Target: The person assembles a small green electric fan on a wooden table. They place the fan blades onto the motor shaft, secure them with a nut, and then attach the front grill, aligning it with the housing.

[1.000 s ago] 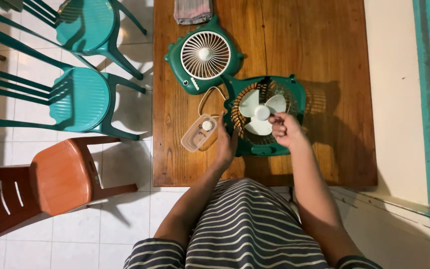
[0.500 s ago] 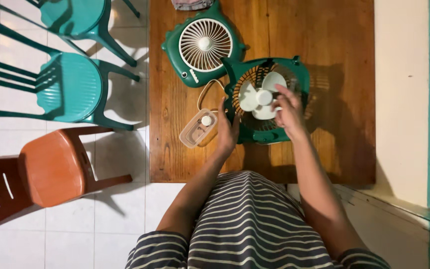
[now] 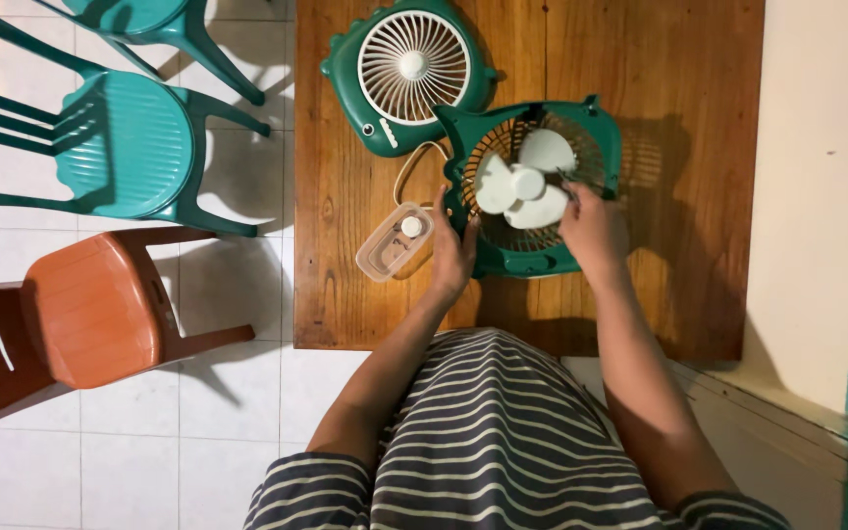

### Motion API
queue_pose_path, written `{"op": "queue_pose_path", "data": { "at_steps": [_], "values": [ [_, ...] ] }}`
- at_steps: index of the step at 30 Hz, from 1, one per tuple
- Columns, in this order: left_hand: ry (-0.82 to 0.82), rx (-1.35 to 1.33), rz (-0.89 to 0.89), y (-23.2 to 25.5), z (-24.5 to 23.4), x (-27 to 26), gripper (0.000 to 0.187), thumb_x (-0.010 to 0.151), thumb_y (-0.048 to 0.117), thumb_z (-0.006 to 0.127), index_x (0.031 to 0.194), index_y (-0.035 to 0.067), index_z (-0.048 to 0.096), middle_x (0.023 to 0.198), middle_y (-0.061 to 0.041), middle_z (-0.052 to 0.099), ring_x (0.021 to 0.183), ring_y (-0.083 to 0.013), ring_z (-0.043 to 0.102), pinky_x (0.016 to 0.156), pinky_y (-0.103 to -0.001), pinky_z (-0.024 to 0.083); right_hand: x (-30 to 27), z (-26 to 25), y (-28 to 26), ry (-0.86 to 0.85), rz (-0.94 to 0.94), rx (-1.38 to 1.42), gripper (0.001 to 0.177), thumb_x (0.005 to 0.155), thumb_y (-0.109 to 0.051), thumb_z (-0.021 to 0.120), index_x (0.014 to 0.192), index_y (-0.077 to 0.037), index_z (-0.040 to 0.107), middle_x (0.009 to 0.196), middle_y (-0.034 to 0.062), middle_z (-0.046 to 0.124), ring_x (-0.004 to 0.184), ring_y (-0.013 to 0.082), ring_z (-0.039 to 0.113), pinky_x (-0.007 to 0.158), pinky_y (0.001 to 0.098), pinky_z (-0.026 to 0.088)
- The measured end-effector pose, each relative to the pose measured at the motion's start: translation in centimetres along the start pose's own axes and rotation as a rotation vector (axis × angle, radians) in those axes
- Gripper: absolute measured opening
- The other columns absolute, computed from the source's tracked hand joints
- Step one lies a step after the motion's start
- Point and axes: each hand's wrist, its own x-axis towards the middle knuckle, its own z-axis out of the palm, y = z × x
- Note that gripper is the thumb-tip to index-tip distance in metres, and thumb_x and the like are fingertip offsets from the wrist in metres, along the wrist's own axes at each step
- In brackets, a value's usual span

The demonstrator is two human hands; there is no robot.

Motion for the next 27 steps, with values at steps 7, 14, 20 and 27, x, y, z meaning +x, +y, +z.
{"op": "queue_pose_path", "data": {
  "at_steps": [7, 14, 20, 27],
  "values": [
    [-0.016, 0.048, -0.018, -0.2, 0.2, -0.1, 0.076, 0.101, 0.011, 0.062, 0.161, 0.002, 0.017, 0.152, -0.029, 0.042, 0.136, -0.0384, 0.05, 0.115, -0.043, 0.042, -1.9, -0.5, -0.9, 0.158, -0.163, -0.046, 0.059, 0.102, -0.014, 0.052, 0.16, -0.013, 0.039, 0.08, 0.01, 0.07, 0.051, 0.0297, 0.064, 0.047, 0.0461, 0.054],
    [-0.007, 0.083, 0.035, -0.1, 0.4, -0.1, 0.077, 0.102, 0.013, 0.064, 0.161, 0.002, 0.016, 0.153, -0.03, 0.041, 0.137, -0.0421, 0.049, 0.114, -0.045, 0.042, -1.7, -0.4, -0.9, 0.023, -0.044, -0.237, 0.054, 0.107, -0.017, 0.053, 0.16, -0.017, 0.039, 0.067, 0.0171, 0.067, 0.053, 0.0352, 0.063, 0.051, 0.0494, 0.052],
    [-0.029, 0.066, -0.104, 0.4, 0.5, -0.4, 0.077, 0.101, 0.017, 0.063, 0.161, 0.003, 0.017, 0.152, -0.029, 0.043, 0.133, -0.0401, 0.054, 0.11, -0.043, 0.046, -2.9, 0.5, 0.1, 0.21, -0.21, -0.118, 0.064, 0.101, -0.014, 0.054, 0.162, -0.015, 0.034, 0.072, 0.02, 0.069, 0.058, 0.0393, 0.066, 0.055, 0.053, 0.054],
    [-0.045, 0.104, -0.094, 0.3, 0.4, -0.7, 0.079, 0.101, 0.015, 0.063, 0.162, 0.004, 0.014, 0.152, -0.03, 0.041, 0.133, -0.0414, 0.052, 0.111, -0.043, 0.044, -2.2, 1.3, -0.3, 0.053, -0.137, -0.231, 0.051, 0.099, -0.018, 0.057, 0.15, -0.019, 0.051, 0.083, 0.0214, 0.072, 0.067, 0.0416, 0.069, 0.062, 0.0551, 0.055]
  ]
}}
